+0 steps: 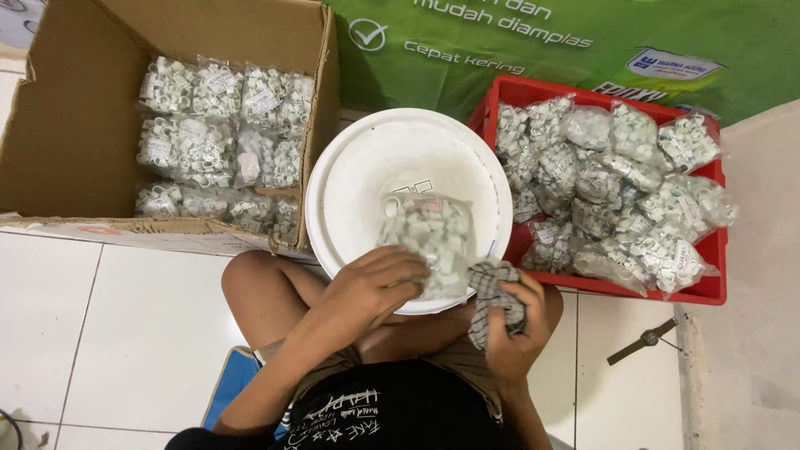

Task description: The person sits on the floor and wipes a plastic bag containing small white objects using a cloth. They rub the bag on a white bucket lid and then place it into a cardboard box.

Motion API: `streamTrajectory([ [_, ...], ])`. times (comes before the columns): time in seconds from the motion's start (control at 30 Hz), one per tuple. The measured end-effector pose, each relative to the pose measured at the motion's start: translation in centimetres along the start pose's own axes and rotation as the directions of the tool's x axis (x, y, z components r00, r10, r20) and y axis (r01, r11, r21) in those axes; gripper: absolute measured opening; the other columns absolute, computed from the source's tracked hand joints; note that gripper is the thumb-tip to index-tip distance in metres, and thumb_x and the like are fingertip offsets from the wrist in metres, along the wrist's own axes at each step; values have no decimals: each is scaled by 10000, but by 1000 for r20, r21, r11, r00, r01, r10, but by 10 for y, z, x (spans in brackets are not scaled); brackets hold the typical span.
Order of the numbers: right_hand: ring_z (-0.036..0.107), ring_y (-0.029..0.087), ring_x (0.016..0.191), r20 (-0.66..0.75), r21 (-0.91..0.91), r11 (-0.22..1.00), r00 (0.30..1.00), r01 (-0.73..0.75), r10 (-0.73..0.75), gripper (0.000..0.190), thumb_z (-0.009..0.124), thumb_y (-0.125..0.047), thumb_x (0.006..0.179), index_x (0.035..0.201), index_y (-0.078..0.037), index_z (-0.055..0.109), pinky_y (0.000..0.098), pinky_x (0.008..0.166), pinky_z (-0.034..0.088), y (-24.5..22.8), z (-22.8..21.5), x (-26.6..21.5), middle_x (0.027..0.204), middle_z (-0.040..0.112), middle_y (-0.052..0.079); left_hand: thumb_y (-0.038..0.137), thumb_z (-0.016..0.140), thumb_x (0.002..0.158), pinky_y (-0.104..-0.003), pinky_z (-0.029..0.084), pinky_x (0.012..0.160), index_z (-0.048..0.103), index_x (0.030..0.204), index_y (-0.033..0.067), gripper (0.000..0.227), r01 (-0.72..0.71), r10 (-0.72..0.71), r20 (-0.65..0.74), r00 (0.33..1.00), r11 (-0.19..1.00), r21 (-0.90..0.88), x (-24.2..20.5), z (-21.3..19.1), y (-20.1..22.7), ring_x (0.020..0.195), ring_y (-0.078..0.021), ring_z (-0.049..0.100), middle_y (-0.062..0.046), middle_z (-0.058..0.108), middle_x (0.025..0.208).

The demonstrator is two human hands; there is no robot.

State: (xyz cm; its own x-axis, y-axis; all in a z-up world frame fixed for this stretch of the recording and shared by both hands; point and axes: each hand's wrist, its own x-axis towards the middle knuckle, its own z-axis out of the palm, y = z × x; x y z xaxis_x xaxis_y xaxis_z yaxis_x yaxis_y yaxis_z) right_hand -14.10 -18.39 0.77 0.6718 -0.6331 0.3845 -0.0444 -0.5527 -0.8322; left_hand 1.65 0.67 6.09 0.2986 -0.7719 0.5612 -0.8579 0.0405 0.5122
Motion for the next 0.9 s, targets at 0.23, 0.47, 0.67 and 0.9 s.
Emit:
streamTrajectory([
  [0.23,506,332,1377,-211,-89,995,977,-51,31,258,563,-85,996,1244,-15,582,466,1198,392,-16,4,29,1339,576,172,194,575,1037,-505,407,1190,698,1096,-12,247,171,-165,67,984,980,-98,-17,7,-10,1126,-305,666,-145,694,1141],
  [0.47,401,462,1445,-69,-112,900,900,422,-431,451,578,-318,1043,1375,-13,558,594,1179,398,-29,47,53,1539,372,253,175,625,1025,-503,369,1206,717,1088,41,174,134,-122,-131,984,987,91,-19,32,-20,1132,-251,714,-94,763,1043],
  [0.67,380,441,1453,594,-83,779,659,621,-462,390,598,-198,1022,1343,24,597,570,1221,234,-44,97,90,1470,514,234,161,663,985,-462,491,1116,727,994,58,121,285,-288,-136,948,958,-38,-48,43,-17,1006,-287,762,-134,783,939],
  [0.9,395,379,1461,729,-124,800,600,588,-328,458,547,-255,1065,1463,-31,516,542,1234,233,-22,115,129,1523,490,192,132,657,984,-435,508,1092,753,1147,58,203,368,-384,-129,915,921,-128,-31,23,-4,1090,-285,740,-150,795,1066],
])
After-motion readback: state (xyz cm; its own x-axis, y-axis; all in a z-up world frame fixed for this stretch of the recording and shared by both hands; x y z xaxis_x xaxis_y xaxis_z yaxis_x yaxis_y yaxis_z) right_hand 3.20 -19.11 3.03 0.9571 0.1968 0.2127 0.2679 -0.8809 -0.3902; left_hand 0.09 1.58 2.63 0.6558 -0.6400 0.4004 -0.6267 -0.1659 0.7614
